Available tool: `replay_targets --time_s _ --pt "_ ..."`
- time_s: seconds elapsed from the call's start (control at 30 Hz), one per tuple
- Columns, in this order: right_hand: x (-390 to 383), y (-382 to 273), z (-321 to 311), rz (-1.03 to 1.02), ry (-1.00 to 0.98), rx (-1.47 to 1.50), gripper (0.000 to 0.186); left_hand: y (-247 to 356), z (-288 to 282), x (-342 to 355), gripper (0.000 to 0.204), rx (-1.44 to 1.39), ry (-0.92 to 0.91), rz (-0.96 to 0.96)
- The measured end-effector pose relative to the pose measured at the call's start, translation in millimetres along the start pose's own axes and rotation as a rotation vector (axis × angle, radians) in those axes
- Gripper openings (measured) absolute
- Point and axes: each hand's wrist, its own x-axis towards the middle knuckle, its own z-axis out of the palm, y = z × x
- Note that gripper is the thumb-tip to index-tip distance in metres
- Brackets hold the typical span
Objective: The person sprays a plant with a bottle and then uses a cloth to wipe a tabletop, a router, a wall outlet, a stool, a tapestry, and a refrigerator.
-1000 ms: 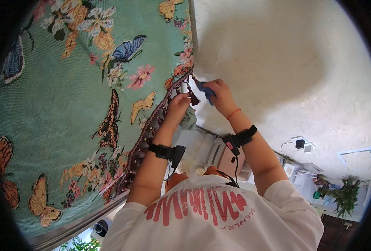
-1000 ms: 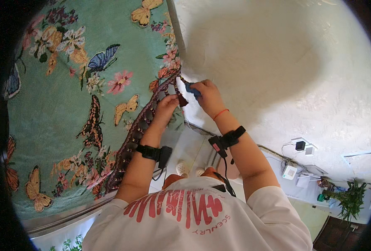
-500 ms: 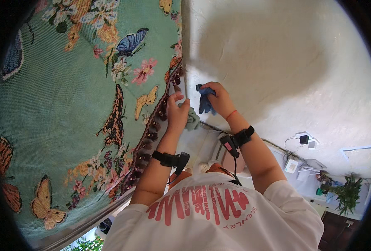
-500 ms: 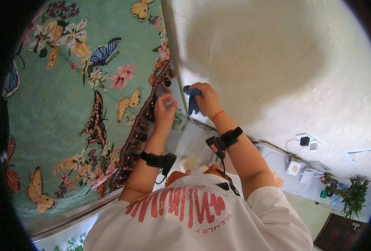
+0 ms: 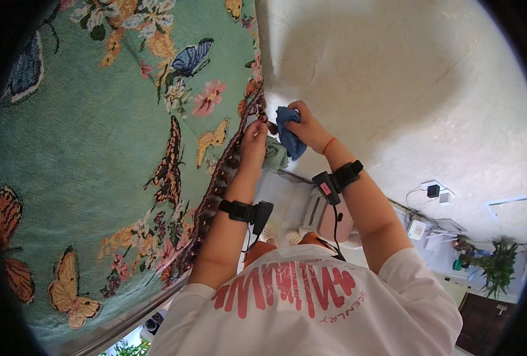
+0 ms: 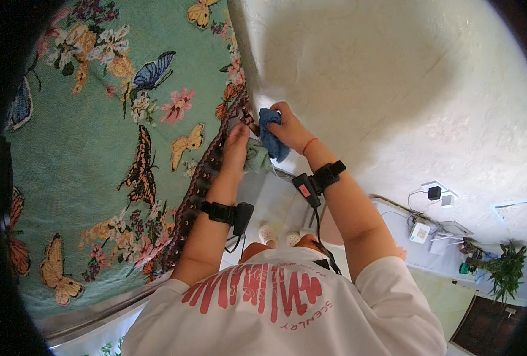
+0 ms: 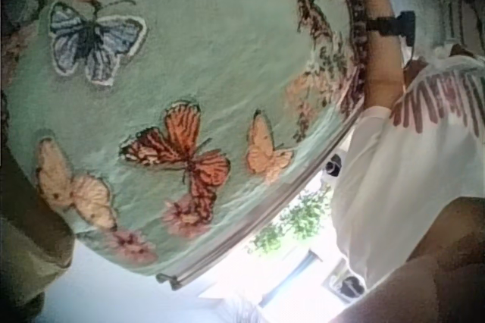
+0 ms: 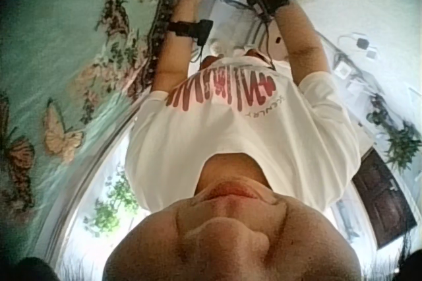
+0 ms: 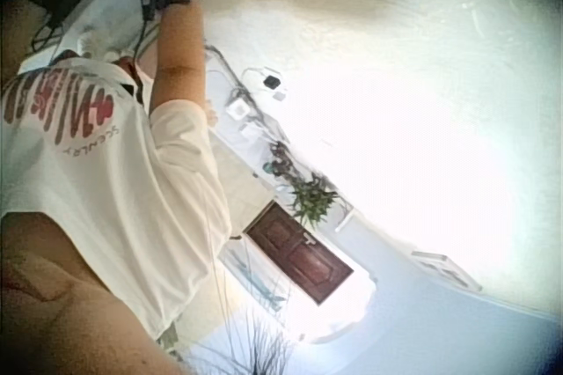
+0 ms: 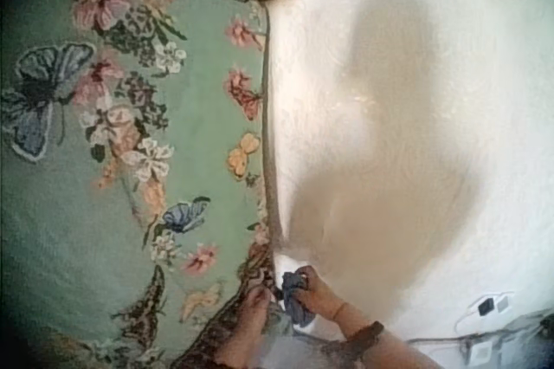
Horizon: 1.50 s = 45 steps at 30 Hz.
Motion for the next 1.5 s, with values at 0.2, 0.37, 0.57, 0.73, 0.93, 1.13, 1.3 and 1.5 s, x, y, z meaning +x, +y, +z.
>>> replay_targets --time_s 0.2,0.37,0.57,0.73,0.93,1.13,1.3,1.5 --pt "-12.8 -9.2 13.8 -0.642 0.120 -0.373 0.039 -1.8 -14.6 -1.9 0.031 0.029 -0.213 0.004" --pt "-24.7 15.9 0.3 -0.557 0.005 -0.419 0.033 -15.8 -16.2 0.9 0.028 0.007 -0.184 0.067" --pt "-36.2 -2.3 5.7 -0.698 -0.059 -0.412 0.030 -6.5 -13.0 -10.4 0.031 -0.040 -0.258 -0.031" --pt "-41.3 23.5 0.0 -0.516 0.097 -0.477 0.029 -8.0 -10.9 -7.3 0.032 -0.016 -0.261 -0.049" --pt "-34.6 29.6 8.8 -0.501 0.037 -0.467 0.026 -5.4 -15.2 -11.2 0.033 -0.002 -0.283 -0.004" --pt "-24.3 50.8 -4.1 -0.215 0.168 -0.213 0.036 -25.7 -31.4 -37.2 0.048 0.491 -0.015 0.358" --pt "-32.9 22.9 8.5 0.267 -0.056 0.116 0.033 -32.8 -25.8 -43.8 0.074 0.423 0.063 0.415" --pt "-22.6 37.8 4.9 0.140 -0.106 0.400 0.037 2.7 7.8 -35.4 0.068 -0.038 0.094 0.109"
